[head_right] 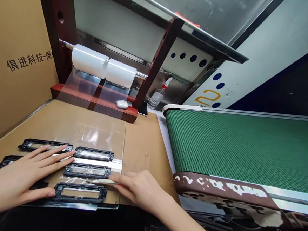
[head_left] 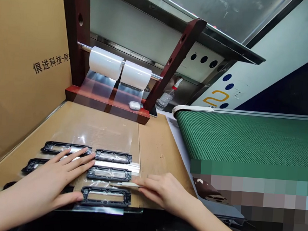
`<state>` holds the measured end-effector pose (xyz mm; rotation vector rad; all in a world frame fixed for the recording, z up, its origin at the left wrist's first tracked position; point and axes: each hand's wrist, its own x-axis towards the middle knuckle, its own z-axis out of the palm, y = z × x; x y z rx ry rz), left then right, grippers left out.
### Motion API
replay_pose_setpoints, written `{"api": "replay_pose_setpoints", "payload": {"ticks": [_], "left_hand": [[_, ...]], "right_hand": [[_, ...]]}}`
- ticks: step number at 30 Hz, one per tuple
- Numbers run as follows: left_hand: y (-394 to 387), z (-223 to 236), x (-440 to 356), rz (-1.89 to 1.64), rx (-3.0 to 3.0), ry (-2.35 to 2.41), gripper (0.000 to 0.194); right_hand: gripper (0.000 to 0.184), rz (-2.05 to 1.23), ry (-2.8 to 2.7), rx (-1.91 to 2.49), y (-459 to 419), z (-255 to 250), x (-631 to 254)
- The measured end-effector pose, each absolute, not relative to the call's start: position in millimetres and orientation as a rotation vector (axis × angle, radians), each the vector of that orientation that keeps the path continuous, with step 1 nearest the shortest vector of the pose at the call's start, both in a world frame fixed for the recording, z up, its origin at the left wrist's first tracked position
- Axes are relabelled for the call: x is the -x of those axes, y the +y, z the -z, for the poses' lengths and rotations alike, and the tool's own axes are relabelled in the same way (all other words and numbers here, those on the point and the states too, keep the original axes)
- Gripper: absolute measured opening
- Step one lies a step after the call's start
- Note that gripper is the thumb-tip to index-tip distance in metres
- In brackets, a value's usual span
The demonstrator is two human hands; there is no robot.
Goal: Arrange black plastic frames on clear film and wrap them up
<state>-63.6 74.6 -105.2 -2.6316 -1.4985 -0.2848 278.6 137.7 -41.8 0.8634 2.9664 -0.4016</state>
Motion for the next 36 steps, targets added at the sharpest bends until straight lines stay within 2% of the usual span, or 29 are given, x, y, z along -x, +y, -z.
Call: {"api": "replay_pose_setpoints", "payload": {"ticks": [11, 16, 19, 25, 36], "left_hand": [[77, 98, 67, 0.334, 2.605, -1.334, 0.079], [98, 93, 70, 0.318, 2.689, -1.548, 0.068], [114, 93, 67, 0.24, 2.714, -1.687, 0.064], [122, 92, 62, 0.123, 2.749, -1.768, 0.067], [121, 88, 59, 0.098, 2.771, -1.769, 0.068]], "right_hand": [[0.029, 0.294, 2.844, -1.052, 129, 11, -332], [0.032, 0.463, 2.929, -1.252, 131, 3, -325], [0.033, 0.403, 3.044, -1.143, 141, 18, -289], [0.03, 0.222, 3.082, -0.937, 164, 47, -223], [0.029, 0.279, 3.061, -0.756, 179, 46, -214]]}}
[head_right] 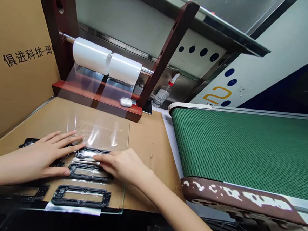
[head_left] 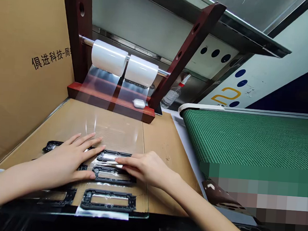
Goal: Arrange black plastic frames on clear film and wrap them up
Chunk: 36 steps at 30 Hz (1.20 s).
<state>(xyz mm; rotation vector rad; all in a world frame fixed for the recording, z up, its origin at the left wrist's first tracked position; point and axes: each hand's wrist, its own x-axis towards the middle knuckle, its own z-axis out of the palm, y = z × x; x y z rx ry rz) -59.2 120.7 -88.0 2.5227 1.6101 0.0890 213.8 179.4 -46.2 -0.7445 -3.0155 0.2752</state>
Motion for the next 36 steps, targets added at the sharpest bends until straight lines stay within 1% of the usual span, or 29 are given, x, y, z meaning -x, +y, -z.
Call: {"api": "replay_pose_setpoints", "payload": {"ticks": [9, 12, 22, 27, 31, 36], "left_hand": [[121, 75, 55, 0.082, -2.421, 1.621, 0.072], [121, 73, 54, 0.13, -2.401, 1.629, 0.073], [121, 84, 61, -0.035, -2.458, 1.605, 0.07], [123, 89, 61, -0.175, -2.421, 1.573, 0.074], [122, 78, 84, -0.348, -2.354, 1.63, 0.079], [98, 66, 135, -0.475, -2.041, 1.897, 0.072]], "right_hand": [[0.028, -0.395, -2.988, 0.771, 185, 47, -242], [0.028, -0.385, -2.991, 0.822, 184, 47, -258], [0.026, -0.129, -3.026, 0.94, 172, 29, -312], [0.027, 0.006, -2.946, 1.135, 157, 13, -333], [0.032, -0.05, -2.778, 1.188, 143, 11, -317], [0.033, -0.281, -2.752, 0.945, 137, 20, -249]]}}
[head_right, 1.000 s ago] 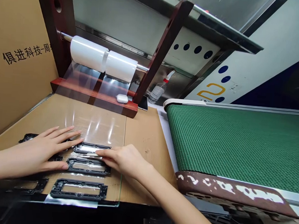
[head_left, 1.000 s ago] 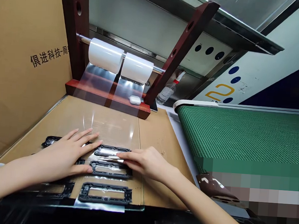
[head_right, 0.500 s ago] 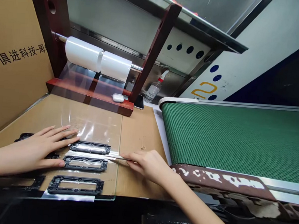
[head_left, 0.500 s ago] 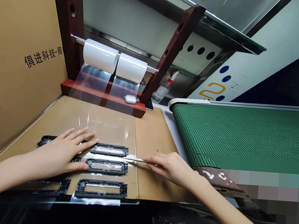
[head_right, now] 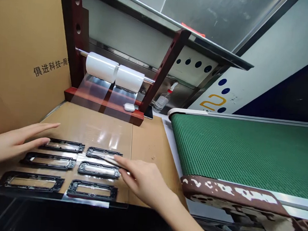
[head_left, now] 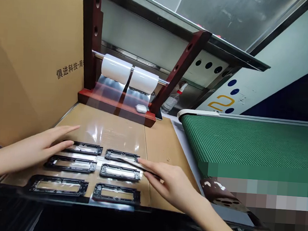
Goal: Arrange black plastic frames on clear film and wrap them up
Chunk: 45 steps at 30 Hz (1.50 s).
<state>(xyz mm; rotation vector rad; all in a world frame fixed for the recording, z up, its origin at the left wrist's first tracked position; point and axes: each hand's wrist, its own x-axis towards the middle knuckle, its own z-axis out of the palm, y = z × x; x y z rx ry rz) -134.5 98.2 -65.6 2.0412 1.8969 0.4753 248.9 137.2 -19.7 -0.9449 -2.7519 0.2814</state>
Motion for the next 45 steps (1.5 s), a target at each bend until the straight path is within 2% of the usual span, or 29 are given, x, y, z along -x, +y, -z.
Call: {"api": "replay_pose_setpoints", "payload": {"ticks": [4, 9, 14, 18, 36, 45], "left_hand": [[73, 88, 158, -0.543, -1.902, 1.939, 0.075], [60, 119, 166, -0.647, -1.936, 1.877, 0.061], [60, 119, 169, -0.635, -1.986, 1.793, 0.052], [62, 117, 169, -0.612, -1.993, 1.77, 0.052], [61, 112, 173, -0.441, -1.929, 1.729, 0.056], [61, 114, 170, -0.517, -1.911, 1.755, 0.059]], "right_hand": [[0.034, -0.288, -2.822, 0.761, 147, 32, -182], [0.033, -0.166, -2.927, 0.608, 161, 48, -120], [0.032, -0.094, -2.955, 0.597, 167, 58, -94], [0.033, -0.084, -2.971, 0.556, 170, 61, -83], [0.033, -0.219, -3.028, 0.479, 185, 58, -118], [0.034, -0.177, -3.072, 0.491, 186, 47, -154]]}}
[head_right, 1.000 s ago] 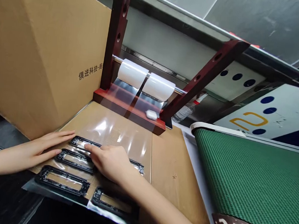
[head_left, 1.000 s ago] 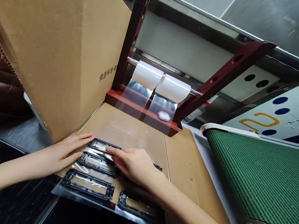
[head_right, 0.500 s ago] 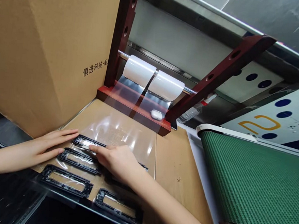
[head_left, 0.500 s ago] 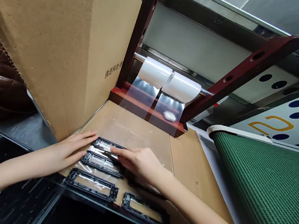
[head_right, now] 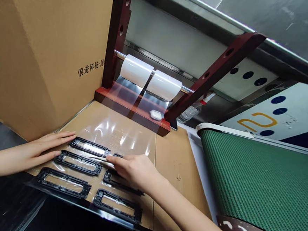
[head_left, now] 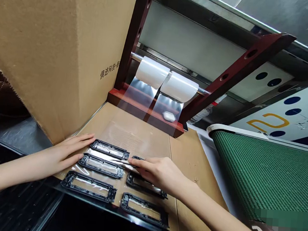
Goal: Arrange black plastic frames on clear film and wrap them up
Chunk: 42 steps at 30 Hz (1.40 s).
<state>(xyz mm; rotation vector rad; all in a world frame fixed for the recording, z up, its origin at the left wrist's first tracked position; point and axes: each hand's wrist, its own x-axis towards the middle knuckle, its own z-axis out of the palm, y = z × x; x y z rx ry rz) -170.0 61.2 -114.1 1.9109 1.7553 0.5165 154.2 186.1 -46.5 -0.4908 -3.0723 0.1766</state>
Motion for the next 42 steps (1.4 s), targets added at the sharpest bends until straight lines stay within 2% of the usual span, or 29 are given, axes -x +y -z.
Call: {"api": "replay_pose_setpoints", "payload": {"ticks": [18, 25, 32, 42], "left_hand": [[52, 108, 169, -0.618, -1.955, 1.738, 0.058], [28, 89, 171, -0.377, -1.963, 1.685, 0.061], [31, 95, 174, -0.359, -1.874, 1.616, 0.057], [31, 90, 173, -0.387, -1.952, 1.614, 0.056]], "right_hand": [[0.035, 0.026, -3.166, 0.754, 165, 2, -187], [0.033, -0.065, -3.017, 0.464, 134, 33, -137], [0.035, -0.069, -3.005, 0.398, 131, 58, -81], [0.028, -0.063, -3.064, 0.406, 143, 36, -128]]}}
